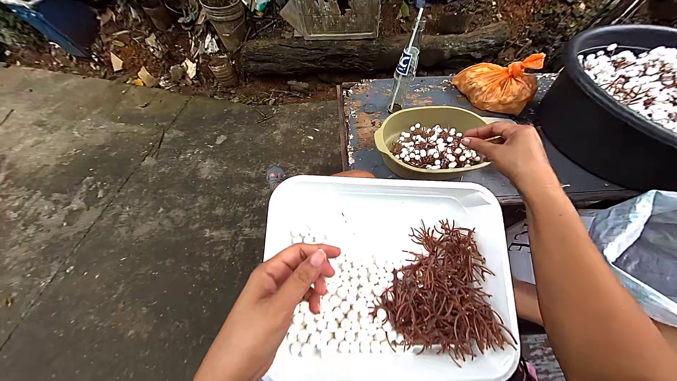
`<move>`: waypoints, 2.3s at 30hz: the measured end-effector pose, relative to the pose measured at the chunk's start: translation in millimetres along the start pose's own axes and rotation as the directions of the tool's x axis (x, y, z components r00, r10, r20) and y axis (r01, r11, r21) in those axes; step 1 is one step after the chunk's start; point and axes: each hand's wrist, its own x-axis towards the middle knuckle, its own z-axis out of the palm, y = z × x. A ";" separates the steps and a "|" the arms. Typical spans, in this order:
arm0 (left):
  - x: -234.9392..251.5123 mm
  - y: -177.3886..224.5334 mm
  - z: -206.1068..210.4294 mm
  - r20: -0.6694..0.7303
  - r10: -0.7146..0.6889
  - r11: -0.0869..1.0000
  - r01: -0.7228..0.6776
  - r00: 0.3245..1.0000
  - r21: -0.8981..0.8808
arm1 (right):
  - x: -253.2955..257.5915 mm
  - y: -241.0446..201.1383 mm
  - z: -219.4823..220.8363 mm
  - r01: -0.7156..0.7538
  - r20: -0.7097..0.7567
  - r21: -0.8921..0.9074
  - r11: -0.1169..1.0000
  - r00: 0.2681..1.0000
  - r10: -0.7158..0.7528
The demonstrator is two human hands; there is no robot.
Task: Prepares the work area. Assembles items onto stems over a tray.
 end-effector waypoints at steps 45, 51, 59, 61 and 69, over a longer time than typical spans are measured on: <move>9.4 15.0 33.8 0.242 -0.157 0.963 0.203 0.958 -0.177 | -168.5 -94.6 52.2 0.212 0.237 0.643 0.736 0.859 -0.454; 7.6 8.9 27.7 0.271 -0.099 0.958 0.165 0.957 -0.234 | -166.7 -96.5 54.5 0.233 0.226 0.655 0.718 0.847 -0.481; 8.1 16.3 17.5 -0.014 -0.005 0.989 0.003 1.000 -0.148 | -171.4 -79.7 69.4 0.559 0.239 -0.109 0.822 0.817 -0.524; 5.9 15.6 20.3 -0.042 0.048 0.998 -0.050 0.998 -0.038 | -175.9 -78.3 77.2 0.575 0.272 -0.161 0.802 0.807 -0.524; -3.3 2.3 34.9 -0.047 0.240 0.942 -0.220 0.970 0.254 | -177.8 -91.9 62.7 0.250 0.149 0.522 0.815 0.915 -0.376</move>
